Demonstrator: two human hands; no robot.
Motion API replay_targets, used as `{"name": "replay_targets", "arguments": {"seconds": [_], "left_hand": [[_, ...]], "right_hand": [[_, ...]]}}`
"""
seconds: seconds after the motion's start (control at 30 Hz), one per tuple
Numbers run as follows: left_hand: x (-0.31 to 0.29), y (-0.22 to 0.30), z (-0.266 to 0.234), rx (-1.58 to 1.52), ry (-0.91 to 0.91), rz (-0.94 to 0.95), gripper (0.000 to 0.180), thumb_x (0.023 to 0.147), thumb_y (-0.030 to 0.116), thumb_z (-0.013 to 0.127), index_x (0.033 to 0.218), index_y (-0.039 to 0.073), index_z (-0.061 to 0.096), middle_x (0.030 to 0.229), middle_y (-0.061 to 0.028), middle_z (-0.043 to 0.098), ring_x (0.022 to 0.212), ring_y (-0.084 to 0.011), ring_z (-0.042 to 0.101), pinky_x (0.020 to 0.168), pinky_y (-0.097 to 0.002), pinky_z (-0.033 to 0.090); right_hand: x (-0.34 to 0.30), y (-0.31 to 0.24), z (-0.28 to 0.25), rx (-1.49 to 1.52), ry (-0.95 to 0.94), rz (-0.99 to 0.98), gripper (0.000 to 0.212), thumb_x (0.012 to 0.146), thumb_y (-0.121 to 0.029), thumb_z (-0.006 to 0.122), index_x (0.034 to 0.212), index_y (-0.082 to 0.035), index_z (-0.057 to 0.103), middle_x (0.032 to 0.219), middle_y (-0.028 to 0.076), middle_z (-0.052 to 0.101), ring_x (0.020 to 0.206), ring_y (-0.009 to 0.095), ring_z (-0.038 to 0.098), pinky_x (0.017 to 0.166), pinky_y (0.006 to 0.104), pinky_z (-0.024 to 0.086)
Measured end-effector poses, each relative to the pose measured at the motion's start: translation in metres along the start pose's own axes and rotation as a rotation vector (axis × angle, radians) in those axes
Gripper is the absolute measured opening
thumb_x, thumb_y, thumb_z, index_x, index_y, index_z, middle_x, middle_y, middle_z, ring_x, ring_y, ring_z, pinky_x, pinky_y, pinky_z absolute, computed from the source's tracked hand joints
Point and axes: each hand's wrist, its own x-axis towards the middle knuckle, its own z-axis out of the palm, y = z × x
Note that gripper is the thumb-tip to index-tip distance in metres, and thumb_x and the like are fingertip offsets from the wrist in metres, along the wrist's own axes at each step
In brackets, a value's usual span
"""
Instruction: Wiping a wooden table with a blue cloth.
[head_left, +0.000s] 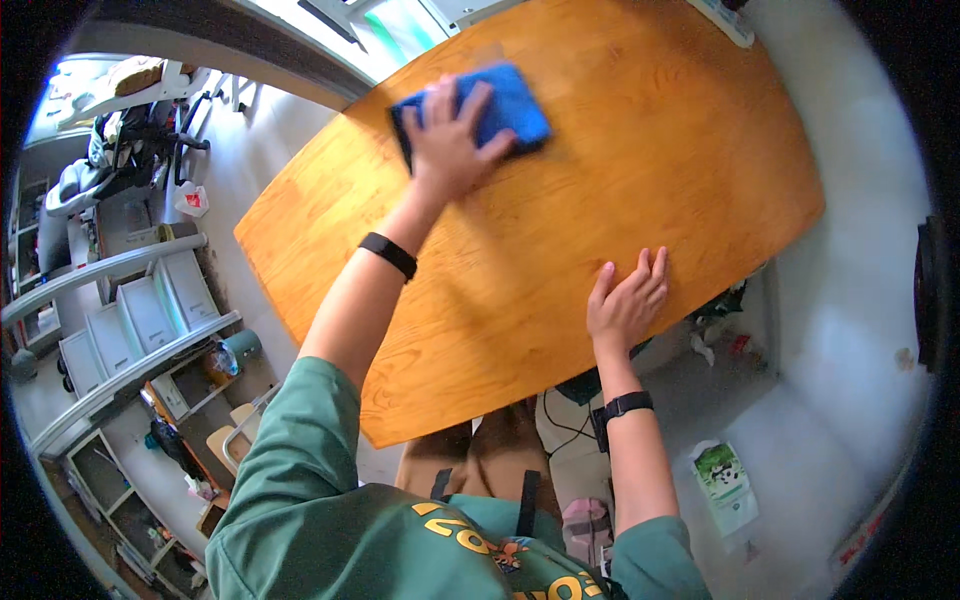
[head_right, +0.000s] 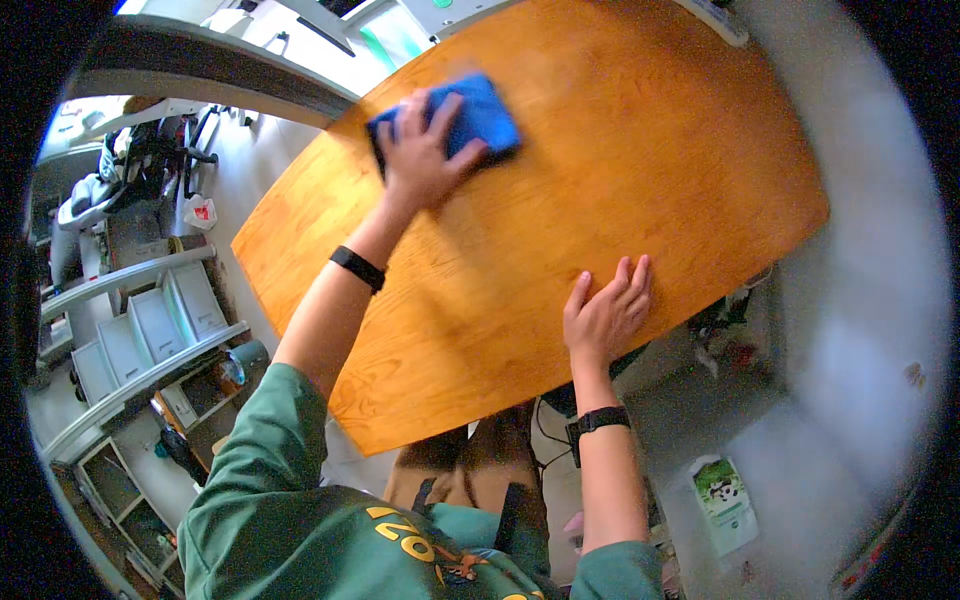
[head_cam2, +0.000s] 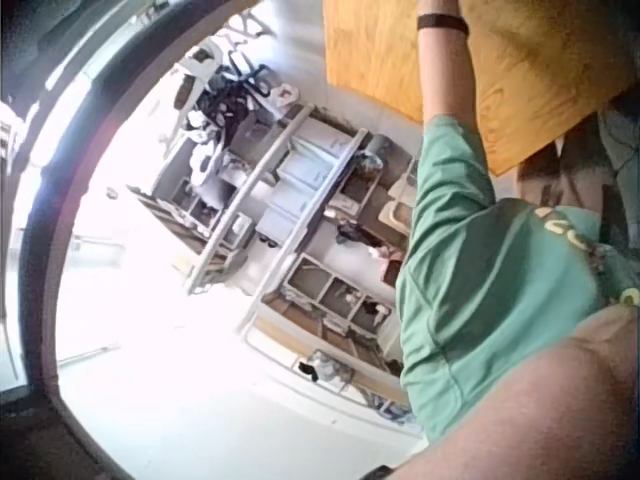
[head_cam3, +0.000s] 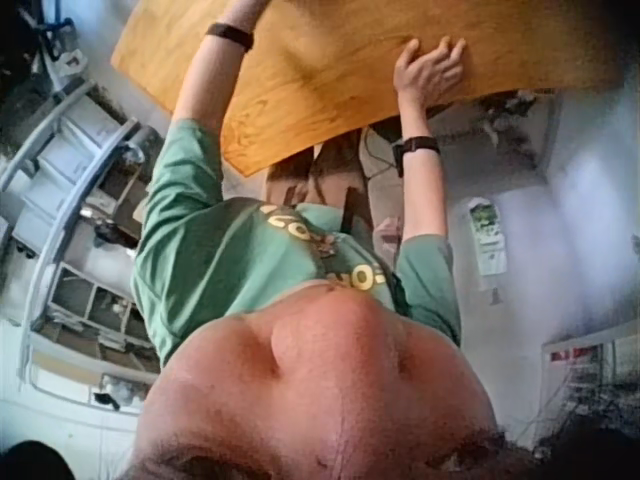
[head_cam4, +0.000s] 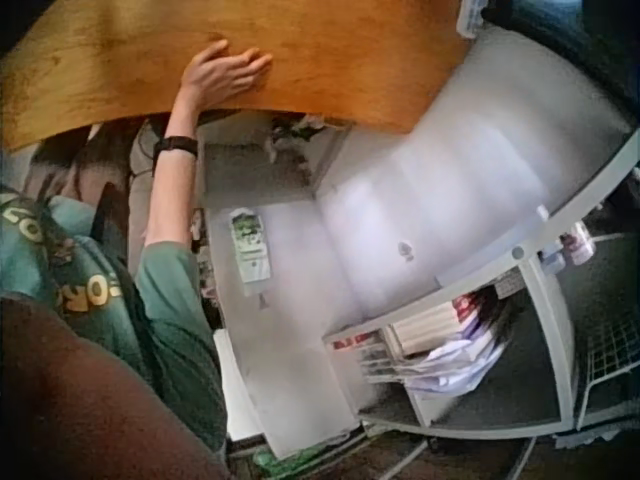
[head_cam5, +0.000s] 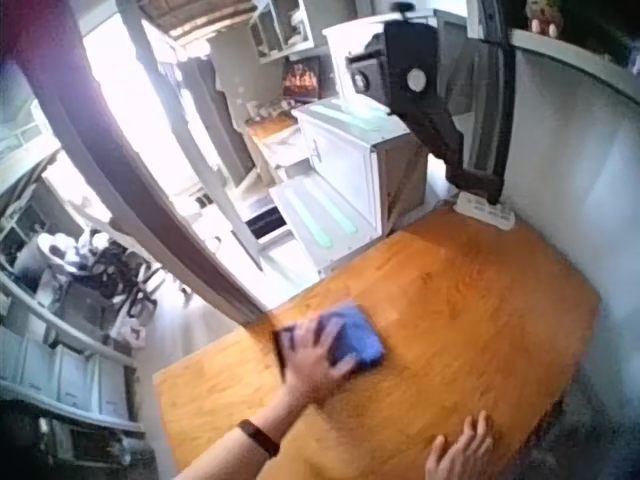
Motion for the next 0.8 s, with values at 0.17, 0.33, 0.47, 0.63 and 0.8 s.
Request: {"name": "replay_targets", "arguments": {"seconds": [0.17,0.33,0.47,0.63,0.8], "left_hand": [[-0.048,-0.037,-0.024,0.109,-0.149,-0.125,0.086,0.097,0.072,0.059,0.168,0.027,0.039,0.173,-0.0237,0.028,0.162,-0.0416,0.023,0.125,-0.0728,0.01],[-0.185,-0.019,-0.08,0.057,-0.319,-0.037,0.09,0.093,0.066,0.066,0.166,0.017,0.043,0.174,-0.0268,0.025,0.163,-0.043,0.021,0.127,-0.0694,0.005],[-0.324,-0.007,-0.136,0.022,-0.468,-0.003,0.094,0.089,0.068,0.069,0.162,0.012,0.047,0.174,-0.0305,0.021,0.164,-0.0469,0.014,0.128,-0.0686,0.0],[-0.442,-0.013,-0.179,0.027,-0.605,-0.112,0.097,0.086,0.071,0.072,0.16,0.014,0.047,0.174,-0.0332,0.016,0.163,-0.0517,0.01,0.126,-0.0731,-0.001],[-0.434,-0.023,-0.171,-0.001,-0.483,-0.143,0.093,0.085,0.074,0.069,0.157,0.017,0.052,0.174,-0.0281,0.023,0.162,-0.0474,0.018,0.127,-0.0711,0.002]], "right_hand": [[0.002,0.007,0.0,-0.011,0.025,0.014,0.063,0.108,-0.042,0.054,0.149,0.004,0.046,0.164,0.028,0.038,0.151,0.048,0.038,0.123,0.0597,0.033],[0.002,0.009,0.004,-0.014,0.046,-0.003,0.063,0.106,-0.042,0.056,0.148,0.003,0.047,0.165,0.028,0.038,0.15,0.048,0.039,0.123,0.0606,0.033],[-0.002,0.009,0.006,0.011,0.057,-0.009,0.062,0.105,-0.042,0.057,0.147,0.003,0.048,0.164,0.028,0.039,0.149,0.048,0.04,0.122,0.0622,0.033],[-0.003,0.007,0.012,0.012,0.109,-0.012,0.061,0.105,-0.042,0.058,0.146,0.003,0.05,0.164,0.027,0.041,0.148,0.049,0.042,0.121,0.0609,0.035],[-0.004,0.014,0.013,0.009,0.064,-0.02,0.06,0.106,-0.042,0.058,0.145,0.003,0.051,0.161,0.027,0.043,0.145,0.048,0.043,0.119,0.0588,0.036]]}}
